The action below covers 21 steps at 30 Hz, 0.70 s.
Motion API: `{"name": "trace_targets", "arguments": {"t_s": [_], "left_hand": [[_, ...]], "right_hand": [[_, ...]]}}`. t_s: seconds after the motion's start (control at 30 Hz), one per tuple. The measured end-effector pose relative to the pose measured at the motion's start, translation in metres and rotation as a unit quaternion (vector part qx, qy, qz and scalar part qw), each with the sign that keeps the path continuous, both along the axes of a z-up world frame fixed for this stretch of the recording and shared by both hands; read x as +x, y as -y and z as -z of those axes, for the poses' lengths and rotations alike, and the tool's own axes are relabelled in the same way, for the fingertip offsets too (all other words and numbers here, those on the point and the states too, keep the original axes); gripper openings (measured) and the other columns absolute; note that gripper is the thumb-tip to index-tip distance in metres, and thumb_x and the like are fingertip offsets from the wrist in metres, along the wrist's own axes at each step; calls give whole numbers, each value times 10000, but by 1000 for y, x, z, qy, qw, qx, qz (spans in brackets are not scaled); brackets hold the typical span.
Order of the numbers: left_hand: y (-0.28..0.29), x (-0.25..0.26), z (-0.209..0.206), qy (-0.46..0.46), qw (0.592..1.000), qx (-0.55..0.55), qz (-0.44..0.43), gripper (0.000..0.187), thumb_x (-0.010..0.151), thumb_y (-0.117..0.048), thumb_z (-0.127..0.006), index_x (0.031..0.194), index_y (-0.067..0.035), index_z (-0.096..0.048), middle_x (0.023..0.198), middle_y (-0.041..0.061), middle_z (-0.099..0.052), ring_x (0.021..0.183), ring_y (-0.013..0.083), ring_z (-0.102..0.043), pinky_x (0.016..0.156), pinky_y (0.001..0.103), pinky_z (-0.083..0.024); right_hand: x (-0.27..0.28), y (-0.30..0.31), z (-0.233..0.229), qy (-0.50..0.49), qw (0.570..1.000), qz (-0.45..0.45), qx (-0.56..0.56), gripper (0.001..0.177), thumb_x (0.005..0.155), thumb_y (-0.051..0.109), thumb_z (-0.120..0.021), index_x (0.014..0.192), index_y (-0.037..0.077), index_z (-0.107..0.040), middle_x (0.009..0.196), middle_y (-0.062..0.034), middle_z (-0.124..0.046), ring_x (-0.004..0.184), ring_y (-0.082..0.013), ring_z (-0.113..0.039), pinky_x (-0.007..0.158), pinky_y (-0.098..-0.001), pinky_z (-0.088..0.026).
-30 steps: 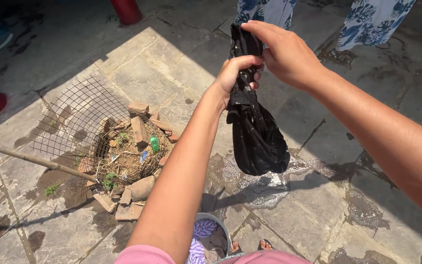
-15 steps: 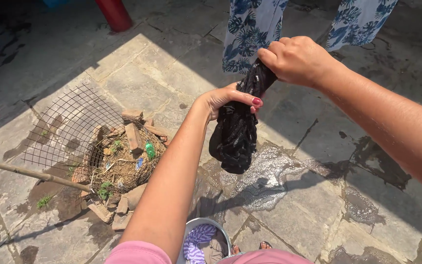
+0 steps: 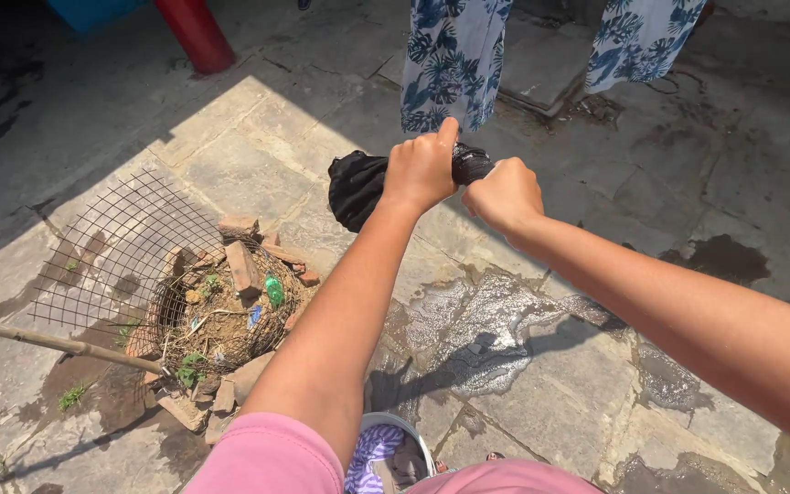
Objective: The recorder operates a semi-automatic washing machine and then wrings out a pair of trousers by hand before hanging them up to dry.
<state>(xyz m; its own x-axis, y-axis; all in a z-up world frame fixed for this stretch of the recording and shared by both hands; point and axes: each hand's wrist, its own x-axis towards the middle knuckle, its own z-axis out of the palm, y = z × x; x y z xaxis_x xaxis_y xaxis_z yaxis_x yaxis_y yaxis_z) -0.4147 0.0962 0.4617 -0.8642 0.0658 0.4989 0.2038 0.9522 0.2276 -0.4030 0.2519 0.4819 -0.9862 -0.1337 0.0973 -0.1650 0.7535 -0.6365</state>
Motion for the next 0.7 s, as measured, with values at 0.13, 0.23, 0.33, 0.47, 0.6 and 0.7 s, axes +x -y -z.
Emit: {"name": "trace_targets", "arguments": {"t_s": [0.13, 0.23, 0.33, 0.47, 0.6, 0.7], "left_hand": [[6, 8, 5, -106, 990, 88, -2, 222, 854, -64, -623, 1049, -118, -531, 939, 116, -726, 859, 407, -704, 710, 502, -540], [1, 5, 23, -140, 960, 229, -80, 172, 904, -68, -591, 1057, -136, -553, 994, 88, -727, 878, 365, -713, 717, 464, -550], [-18, 20, 26, -160, 917, 332, -156, 195, 894, -85, -610, 1079, -132, -567, 1032, 86, -705, 899, 325, -706, 722, 422, -549], [-39, 29, 56, -240, 878, 403, -91, 257, 907, -63, -486, 1148, -118, -558, 1040, 42, -621, 992, 212, -693, 804, 308, -560], [-23, 17, 82, -139, 846, 513, -41, 228, 931, -137, -485, 1143, -130, -569, 1030, 31, -628, 966, 185, -687, 781, 302, -560], [-14, 3, 91, 19, 752, 657, 49, 221, 966, -248, -484, 1135, -149, -584, 1015, 14, -639, 927, 146, -678, 745, 294, -559]], "right_hand": [[25, 18, -20, 217, 930, 48, -291, 112, 654, 25, -698, 603, -18, -608, 609, -99, -607, 481, -179, -548, 423, -337, -353], [34, 33, -37, 266, 871, 40, -411, 109, 636, 7, -669, 577, 20, -579, 571, -68, -572, 440, -138, -505, 389, -305, -297], [39, 47, -44, 304, 817, 70, -485, 96, 628, 1, -664, 604, 39, -579, 574, -58, -569, 439, -129, -505, 388, -288, -304], [57, 65, -53, 370, 708, 122, -589, 140, 654, 3, -688, 742, 52, -592, 642, -53, -610, 479, -129, -571, 407, -253, -386], [38, 63, -52, 354, 716, 73, -597, 235, 713, 105, -757, 875, 47, -598, 731, -64, -635, 570, -142, -637, 516, -257, -470], [31, 37, -61, 358, 846, -127, -374, 354, 779, 286, -718, 1050, 58, -722, 971, -89, -746, 803, -168, -728, 732, -320, -565]]}}
